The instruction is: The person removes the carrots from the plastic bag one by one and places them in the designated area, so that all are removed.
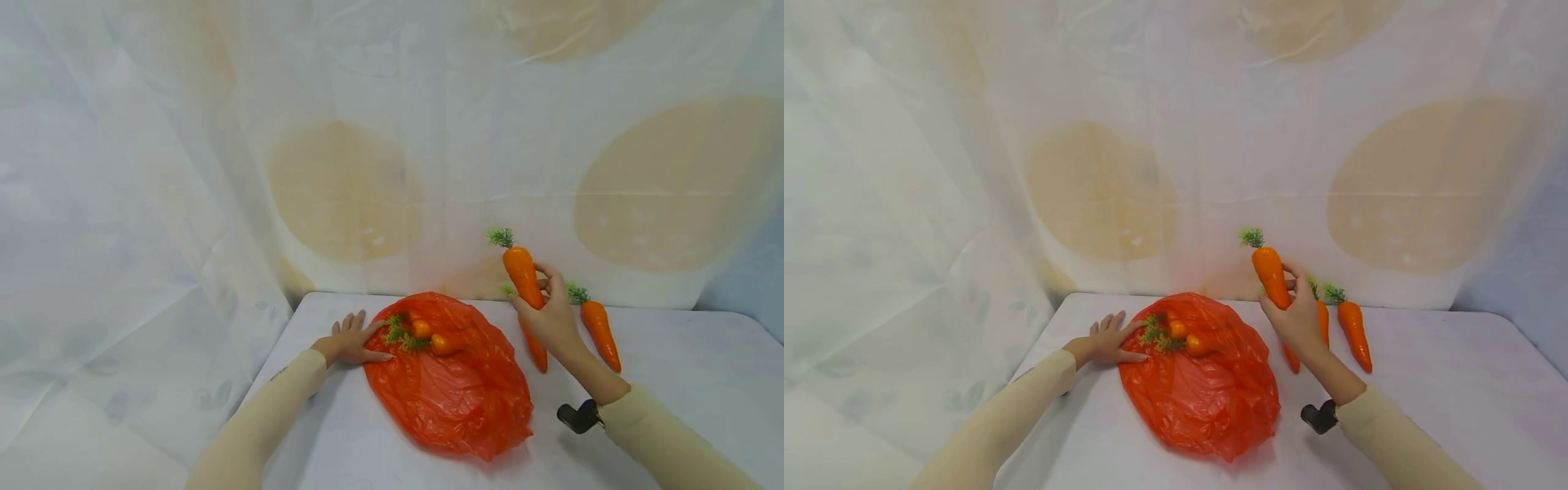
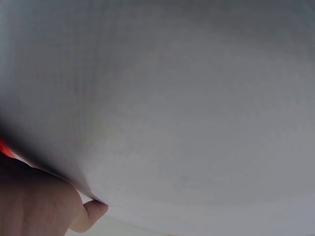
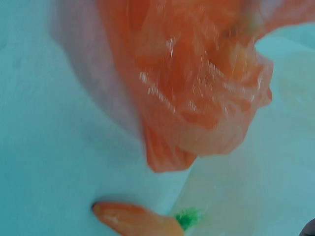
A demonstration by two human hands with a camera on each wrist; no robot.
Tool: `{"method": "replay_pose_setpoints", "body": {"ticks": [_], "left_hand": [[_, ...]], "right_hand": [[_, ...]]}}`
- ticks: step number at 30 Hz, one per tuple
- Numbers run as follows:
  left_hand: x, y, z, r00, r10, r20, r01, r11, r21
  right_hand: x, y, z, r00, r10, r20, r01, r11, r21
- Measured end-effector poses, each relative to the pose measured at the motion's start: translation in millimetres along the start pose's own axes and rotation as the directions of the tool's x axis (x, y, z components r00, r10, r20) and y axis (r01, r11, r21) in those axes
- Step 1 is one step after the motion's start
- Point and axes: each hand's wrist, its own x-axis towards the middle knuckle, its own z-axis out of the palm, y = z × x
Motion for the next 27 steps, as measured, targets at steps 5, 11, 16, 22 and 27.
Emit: {"method": "replay_pose_setpoints", "body": {"ticks": [5, 11, 16, 22, 27], "left_hand": [[2.7, -1.8, 2.0, 1.0, -0.004, -0.001, 0.004, 1.0, 0.002], [9.9, -5.3, 7.1, 1.0, -0.019, 0.01, 0.019, 1.0, -0.001], [6.4, -2.1, 4.2, 1.0, -0.026, 0.01, 0.026, 1.0, 0.002], [-1.8, 3.1, 3.6, 0.999, -0.036, 0.026, 0.037, 0.999, -0.029], [3.8, -0.7, 3.7, 0.999, -0.039, 0.01, 0.039, 0.999, -0.019]], "right_hand": [[3.1, 8.7, -9.9, 0.998, 0.062, -0.009, -0.062, 0.997, -0.043], [7.7, 24.7, -24.0, 0.992, 0.114, -0.05, -0.117, 0.99, -0.074], [10.6, 36.7, -39.2, 0.984, 0.168, -0.061, -0.174, 0.98, -0.097], [4.7, 53.8, -55.0, 0.978, 0.208, -0.024, -0.209, 0.964, -0.165], [10.4, 63.6, -59.8, 0.977, 0.208, -0.036, -0.211, 0.958, -0.195]]}}
